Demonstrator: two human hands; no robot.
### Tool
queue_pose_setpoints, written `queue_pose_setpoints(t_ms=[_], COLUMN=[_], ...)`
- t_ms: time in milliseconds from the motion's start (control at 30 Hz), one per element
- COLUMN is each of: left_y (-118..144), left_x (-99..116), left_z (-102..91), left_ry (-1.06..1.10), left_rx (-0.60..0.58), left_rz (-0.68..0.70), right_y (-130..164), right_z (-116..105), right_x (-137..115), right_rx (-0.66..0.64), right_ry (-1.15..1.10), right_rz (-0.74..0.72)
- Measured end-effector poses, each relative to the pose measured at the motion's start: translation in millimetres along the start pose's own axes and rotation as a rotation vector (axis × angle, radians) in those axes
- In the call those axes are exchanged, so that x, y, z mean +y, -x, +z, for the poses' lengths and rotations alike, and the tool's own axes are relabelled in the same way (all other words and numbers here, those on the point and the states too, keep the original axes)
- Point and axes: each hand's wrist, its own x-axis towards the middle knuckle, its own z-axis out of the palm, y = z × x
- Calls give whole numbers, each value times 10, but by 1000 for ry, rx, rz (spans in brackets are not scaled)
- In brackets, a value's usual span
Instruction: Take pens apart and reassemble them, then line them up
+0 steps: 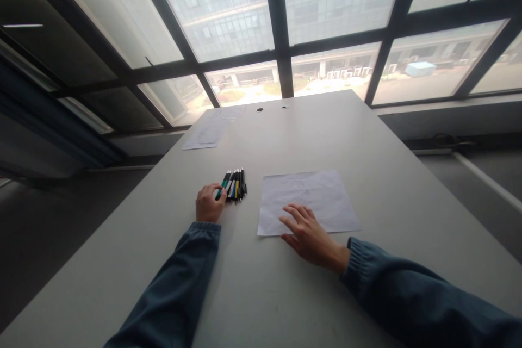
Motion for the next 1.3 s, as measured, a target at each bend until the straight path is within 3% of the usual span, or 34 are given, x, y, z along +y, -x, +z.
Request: queue_pose_setpoints(t_ms=[133, 267, 433, 700, 867, 1033, 1167, 1233, 1300], left_y=[-35, -106, -269, -547, -647, -741, -749, -688, -588], left_x=[-98, -157, -220, -277, -209, -199, 100, 417, 806], left_z=[-3, -47, -102, -208, -289, -504, -677, -683, -614], left_ry=[78, 150, 126, 80, 32, 222, 623, 784, 907], left_rx=[4, -117, -315, -495, -559, -525, -488, -502, -589], left_rz=[-195, -345, -385, -376, -391, -565, -613, -559, -471], right_y=[-5, -12, -9, -15, -22, -27, -54, -74, -94], right_z=[8, 32, 40, 70, 57, 51, 25, -3, -34], right_x=[9, 45, 50, 76, 71, 82, 62, 35, 8], right_rx=[42, 49, 39, 11, -7, 56, 134, 164, 198], right_ry=[-27, -34, -34, 18, 48, 20, -89, -190, -317], right_rz=[17, 33, 29, 88, 92, 87, 58, 58, 83])
